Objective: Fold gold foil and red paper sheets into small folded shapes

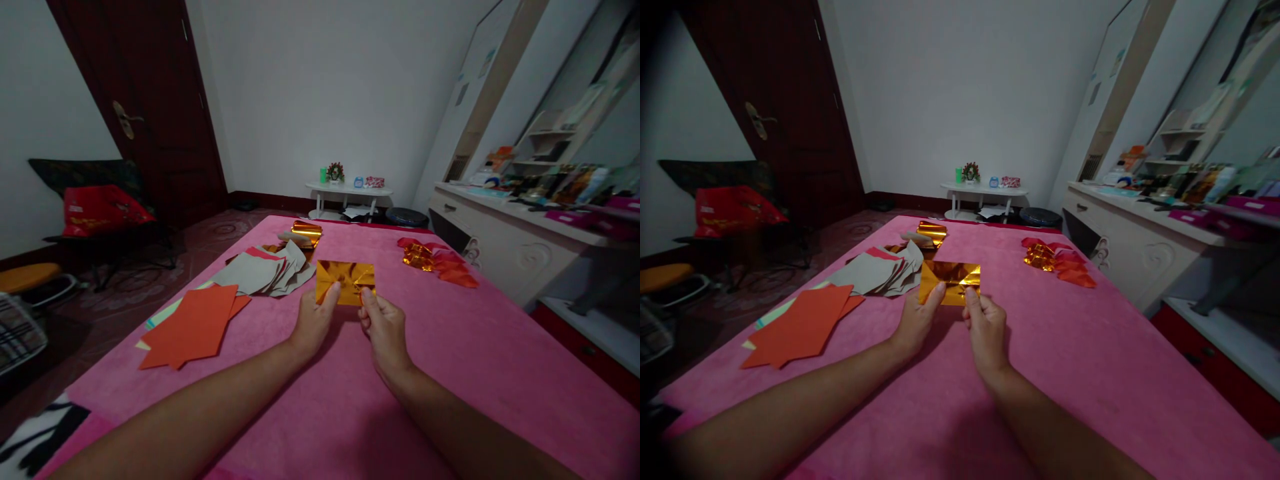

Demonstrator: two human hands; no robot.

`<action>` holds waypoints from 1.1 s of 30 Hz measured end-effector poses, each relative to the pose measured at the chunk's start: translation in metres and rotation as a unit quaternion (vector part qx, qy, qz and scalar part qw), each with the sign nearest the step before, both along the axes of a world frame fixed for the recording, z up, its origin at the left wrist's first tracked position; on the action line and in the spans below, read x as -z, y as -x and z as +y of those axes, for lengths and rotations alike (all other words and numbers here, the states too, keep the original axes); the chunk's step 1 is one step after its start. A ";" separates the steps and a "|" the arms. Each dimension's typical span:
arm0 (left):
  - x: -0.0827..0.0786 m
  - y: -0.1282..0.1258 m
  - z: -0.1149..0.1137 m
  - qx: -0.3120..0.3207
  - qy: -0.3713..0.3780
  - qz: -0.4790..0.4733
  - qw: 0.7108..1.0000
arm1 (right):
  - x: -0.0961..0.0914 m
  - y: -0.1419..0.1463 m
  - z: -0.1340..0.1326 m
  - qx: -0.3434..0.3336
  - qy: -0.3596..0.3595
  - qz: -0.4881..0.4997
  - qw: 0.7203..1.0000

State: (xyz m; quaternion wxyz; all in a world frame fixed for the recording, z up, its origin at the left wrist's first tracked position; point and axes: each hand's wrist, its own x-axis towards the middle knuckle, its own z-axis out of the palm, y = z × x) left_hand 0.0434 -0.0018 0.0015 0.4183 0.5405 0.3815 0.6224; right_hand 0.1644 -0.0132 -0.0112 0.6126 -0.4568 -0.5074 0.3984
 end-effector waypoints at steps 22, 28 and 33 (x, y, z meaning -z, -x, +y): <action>0.009 0.021 0.023 -0.006 0.084 -0.074 0.994 | 0.010 -0.040 0.038 0.063 0.002 0.110 0.992; 0.008 0.012 0.015 0.108 0.057 0.008 0.992 | 0.011 -0.029 0.030 -0.009 0.006 0.045 0.999; 0.008 0.013 0.015 0.104 0.076 -0.002 0.992 | 0.010 -0.030 0.029 -0.013 0.002 0.036 0.999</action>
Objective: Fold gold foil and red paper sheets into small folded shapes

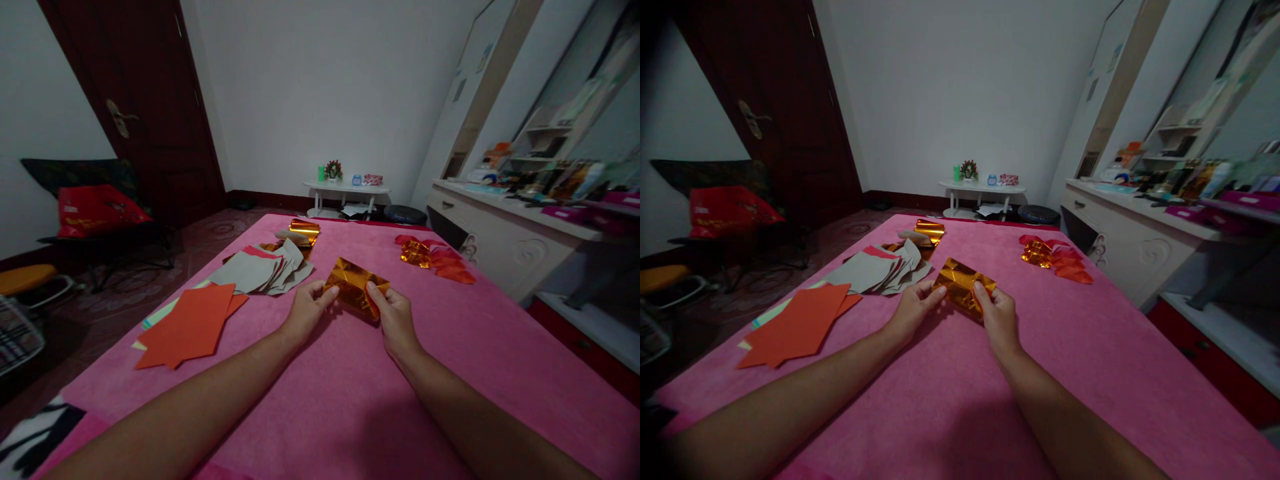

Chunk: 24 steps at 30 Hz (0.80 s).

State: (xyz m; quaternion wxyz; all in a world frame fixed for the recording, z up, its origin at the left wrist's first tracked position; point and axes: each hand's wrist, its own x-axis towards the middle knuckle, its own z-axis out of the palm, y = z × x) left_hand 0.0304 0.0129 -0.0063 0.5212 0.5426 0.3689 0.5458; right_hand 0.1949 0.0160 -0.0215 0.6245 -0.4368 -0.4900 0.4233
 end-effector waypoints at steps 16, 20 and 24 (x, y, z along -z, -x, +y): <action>-0.001 0.002 0.001 -0.030 0.004 -0.008 1.000 | -0.008 -0.003 -0.001 -0.039 -0.047 0.047 0.997; 0.001 0.002 0.001 -0.032 0.011 -0.018 0.999 | -0.009 -0.005 0.000 -0.002 -0.053 0.041 0.998; 0.000 0.002 0.001 -0.037 0.018 -0.029 0.999 | -0.010 -0.007 0.001 0.029 -0.056 0.028 0.998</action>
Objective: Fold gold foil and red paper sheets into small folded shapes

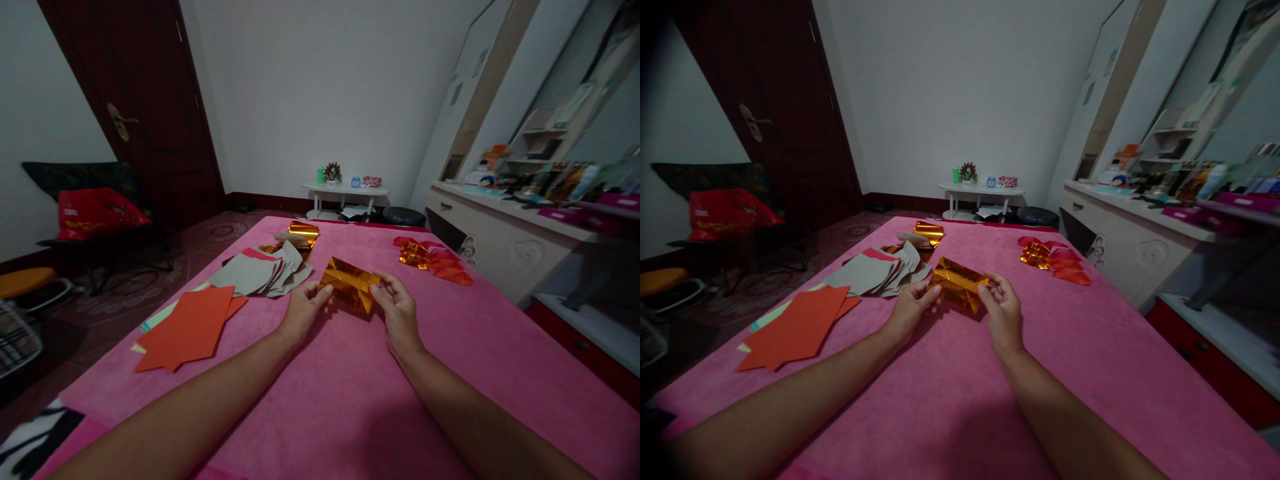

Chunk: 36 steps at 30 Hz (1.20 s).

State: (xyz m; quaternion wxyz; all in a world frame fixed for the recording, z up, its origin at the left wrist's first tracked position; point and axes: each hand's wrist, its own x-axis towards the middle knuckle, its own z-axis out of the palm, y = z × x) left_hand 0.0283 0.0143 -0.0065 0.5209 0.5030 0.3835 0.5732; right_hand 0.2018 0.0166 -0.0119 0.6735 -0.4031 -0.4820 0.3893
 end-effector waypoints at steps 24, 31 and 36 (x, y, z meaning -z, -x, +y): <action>0.001 0.004 0.003 0.001 -0.070 -0.019 0.997 | 0.001 -0.005 -0.003 -0.052 0.030 -0.032 0.998; 0.004 0.004 0.004 -0.030 -0.057 -0.012 0.998 | -0.002 0.001 -0.003 -0.034 0.018 -0.006 0.999; 0.009 0.005 0.007 -0.058 -0.049 0.041 0.996 | -0.001 -0.002 -0.002 0.006 -0.017 -0.099 0.995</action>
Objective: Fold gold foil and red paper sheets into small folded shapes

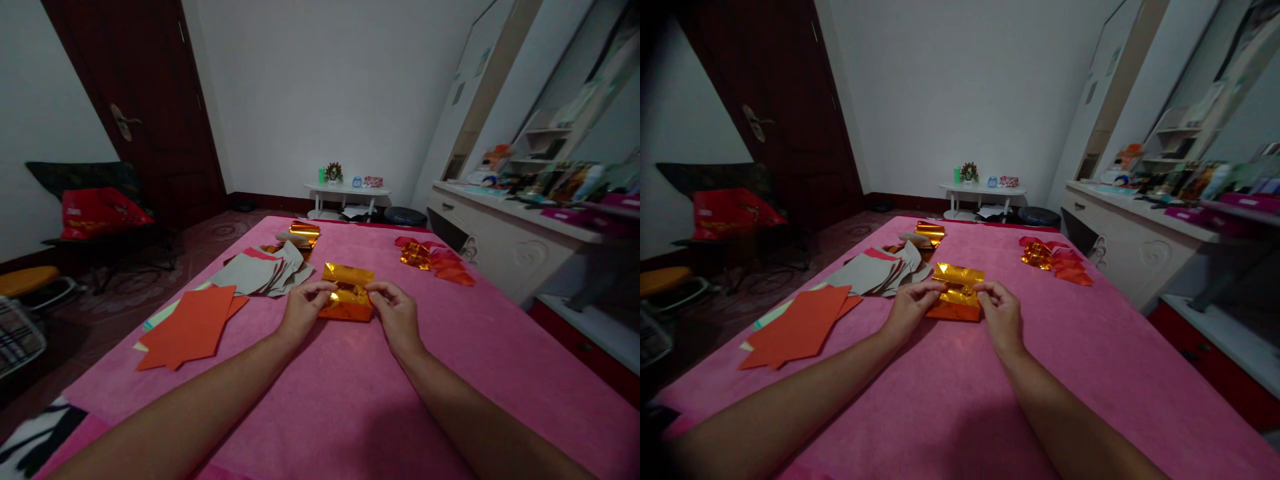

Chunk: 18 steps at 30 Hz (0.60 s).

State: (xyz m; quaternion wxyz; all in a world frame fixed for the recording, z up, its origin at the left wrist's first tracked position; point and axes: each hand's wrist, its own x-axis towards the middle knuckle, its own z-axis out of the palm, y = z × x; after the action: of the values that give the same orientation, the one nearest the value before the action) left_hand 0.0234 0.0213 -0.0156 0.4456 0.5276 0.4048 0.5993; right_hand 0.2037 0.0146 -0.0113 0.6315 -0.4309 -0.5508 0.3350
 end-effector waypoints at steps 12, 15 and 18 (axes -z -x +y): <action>0.000 -0.001 -0.001 0.015 -0.012 0.040 0.999 | 0.004 0.002 0.003 -0.058 -0.003 -0.031 0.998; 0.001 -0.001 -0.001 -0.001 -0.010 0.049 0.999 | 0.005 0.002 0.005 -0.038 -0.008 -0.046 0.998; 0.000 0.000 -0.001 0.009 -0.023 0.034 0.999 | 0.003 0.002 0.003 -0.033 -0.011 -0.048 0.998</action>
State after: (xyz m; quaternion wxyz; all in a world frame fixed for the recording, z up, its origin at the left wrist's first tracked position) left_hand 0.0238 0.0201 -0.0154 0.4247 0.5618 0.4008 0.5860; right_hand 0.2017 0.0181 -0.0145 0.5971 -0.4213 -0.5983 0.3287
